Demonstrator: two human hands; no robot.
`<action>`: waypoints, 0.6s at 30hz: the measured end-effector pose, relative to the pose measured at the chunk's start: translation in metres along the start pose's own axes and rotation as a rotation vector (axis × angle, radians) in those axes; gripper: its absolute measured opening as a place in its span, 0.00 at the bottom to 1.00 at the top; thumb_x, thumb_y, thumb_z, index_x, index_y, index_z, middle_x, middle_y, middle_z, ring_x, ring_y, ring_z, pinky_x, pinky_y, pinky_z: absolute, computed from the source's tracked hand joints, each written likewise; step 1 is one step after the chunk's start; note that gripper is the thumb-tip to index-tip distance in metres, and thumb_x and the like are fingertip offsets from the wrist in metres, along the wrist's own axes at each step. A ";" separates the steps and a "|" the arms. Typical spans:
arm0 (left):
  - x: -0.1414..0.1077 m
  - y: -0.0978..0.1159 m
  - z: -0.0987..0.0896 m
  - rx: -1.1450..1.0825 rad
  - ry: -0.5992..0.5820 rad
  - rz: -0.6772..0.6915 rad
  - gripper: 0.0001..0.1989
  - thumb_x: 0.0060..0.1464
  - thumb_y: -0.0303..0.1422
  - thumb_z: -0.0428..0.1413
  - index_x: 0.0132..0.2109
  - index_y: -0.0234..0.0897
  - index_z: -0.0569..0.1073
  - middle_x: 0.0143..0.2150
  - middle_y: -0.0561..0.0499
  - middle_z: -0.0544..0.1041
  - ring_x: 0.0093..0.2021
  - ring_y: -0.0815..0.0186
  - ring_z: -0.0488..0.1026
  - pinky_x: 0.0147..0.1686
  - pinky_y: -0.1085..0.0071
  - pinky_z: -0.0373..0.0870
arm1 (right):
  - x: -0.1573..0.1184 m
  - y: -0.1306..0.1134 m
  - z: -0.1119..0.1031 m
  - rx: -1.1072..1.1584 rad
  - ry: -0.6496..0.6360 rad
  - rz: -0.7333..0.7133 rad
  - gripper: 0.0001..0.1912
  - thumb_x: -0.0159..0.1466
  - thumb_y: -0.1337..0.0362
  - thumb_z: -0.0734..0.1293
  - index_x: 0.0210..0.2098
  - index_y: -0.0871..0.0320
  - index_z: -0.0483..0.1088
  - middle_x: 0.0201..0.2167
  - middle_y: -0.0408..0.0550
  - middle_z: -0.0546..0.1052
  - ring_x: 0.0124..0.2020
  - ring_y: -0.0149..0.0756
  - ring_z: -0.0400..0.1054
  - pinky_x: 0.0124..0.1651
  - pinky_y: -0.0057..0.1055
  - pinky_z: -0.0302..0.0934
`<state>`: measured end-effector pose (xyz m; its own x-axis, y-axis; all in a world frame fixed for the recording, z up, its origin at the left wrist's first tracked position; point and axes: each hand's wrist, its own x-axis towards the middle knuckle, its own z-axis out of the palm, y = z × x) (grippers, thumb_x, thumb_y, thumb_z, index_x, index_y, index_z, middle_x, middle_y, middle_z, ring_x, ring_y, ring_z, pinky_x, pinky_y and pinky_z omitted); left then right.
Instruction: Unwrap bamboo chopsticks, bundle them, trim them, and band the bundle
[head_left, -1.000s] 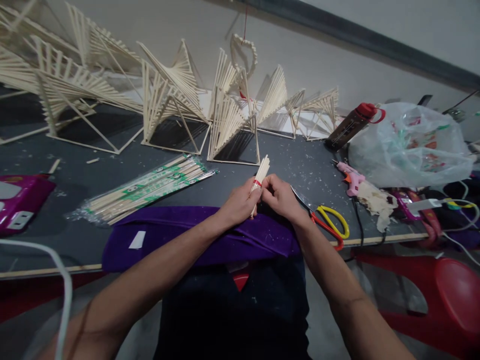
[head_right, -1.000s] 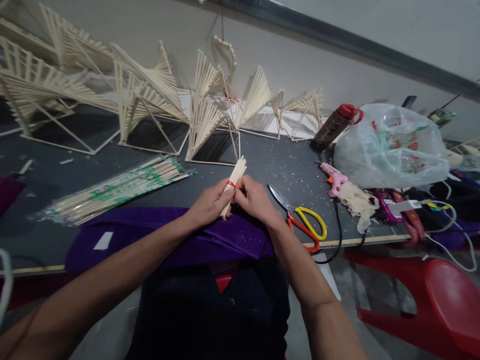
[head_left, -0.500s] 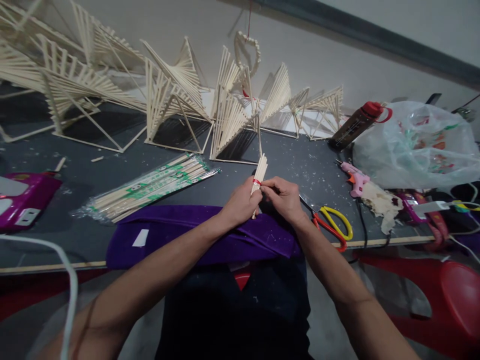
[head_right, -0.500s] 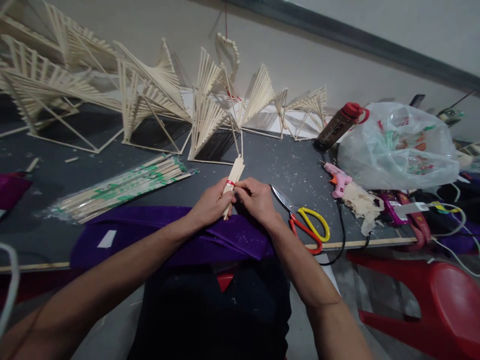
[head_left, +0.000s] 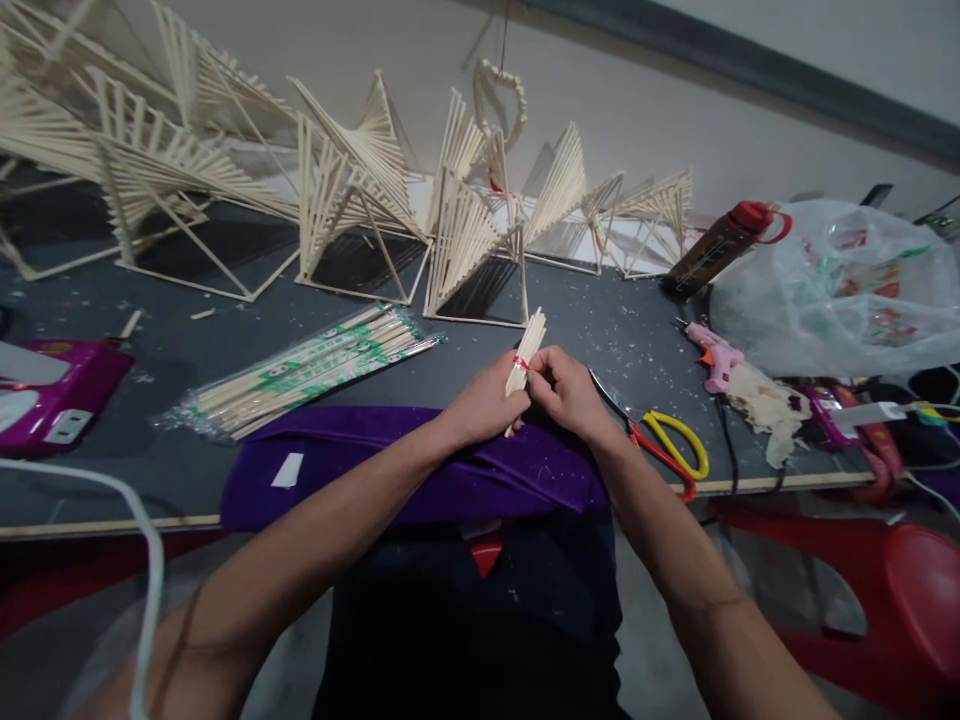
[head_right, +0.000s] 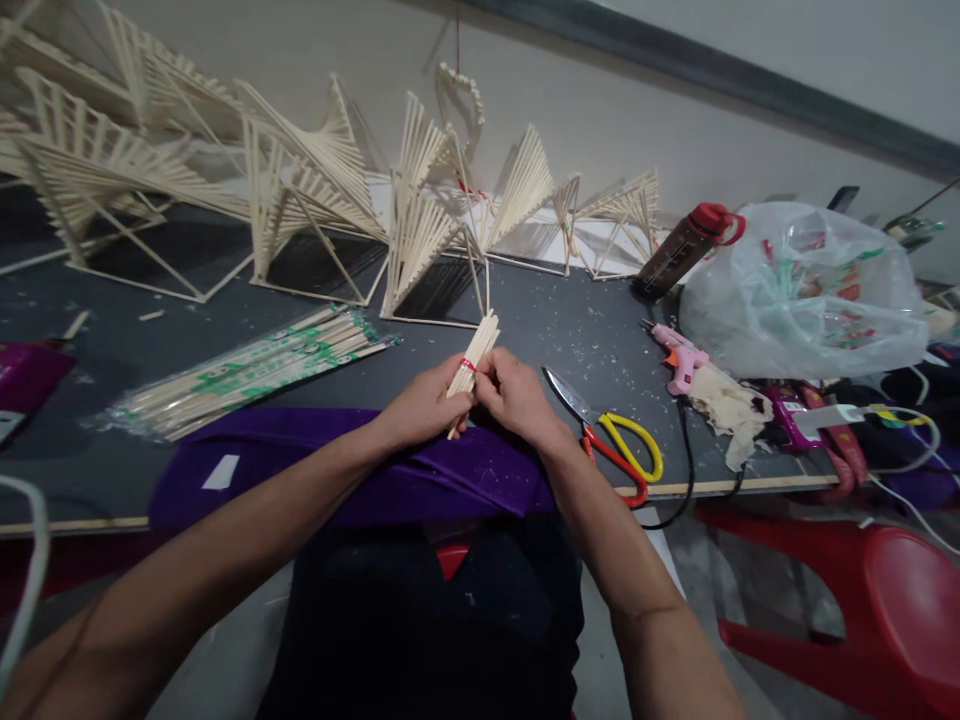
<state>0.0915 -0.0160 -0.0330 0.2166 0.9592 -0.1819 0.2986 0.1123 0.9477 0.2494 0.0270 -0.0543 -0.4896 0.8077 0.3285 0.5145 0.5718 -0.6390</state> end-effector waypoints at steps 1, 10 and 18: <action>0.000 0.001 0.000 0.003 0.000 -0.008 0.22 0.47 0.28 0.50 0.52 0.36 0.65 0.21 0.56 0.73 0.20 0.63 0.72 0.23 0.70 0.68 | 0.000 0.001 0.001 -0.048 0.008 -0.019 0.02 0.62 0.66 0.60 0.32 0.56 0.62 0.26 0.42 0.69 0.26 0.29 0.63 0.30 0.26 0.56; -0.003 0.004 0.005 0.013 0.034 0.014 0.16 0.48 0.27 0.49 0.46 0.36 0.66 0.20 0.55 0.72 0.20 0.64 0.72 0.23 0.71 0.67 | 0.000 0.007 0.007 -0.326 0.129 -0.130 0.06 0.64 0.65 0.58 0.34 0.58 0.65 0.31 0.49 0.71 0.28 0.34 0.64 0.28 0.28 0.54; 0.001 -0.002 0.005 -0.091 0.076 0.023 0.09 0.54 0.31 0.48 0.43 0.38 0.64 0.18 0.57 0.69 0.17 0.66 0.69 0.19 0.72 0.65 | 0.001 -0.003 0.004 -0.093 0.218 -0.135 0.09 0.65 0.66 0.61 0.38 0.58 0.73 0.29 0.46 0.75 0.32 0.32 0.68 0.37 0.27 0.60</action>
<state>0.0957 -0.0161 -0.0362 0.1503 0.9783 -0.1428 0.2078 0.1100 0.9720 0.2446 0.0253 -0.0554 -0.4001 0.7294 0.5548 0.5222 0.6790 -0.5161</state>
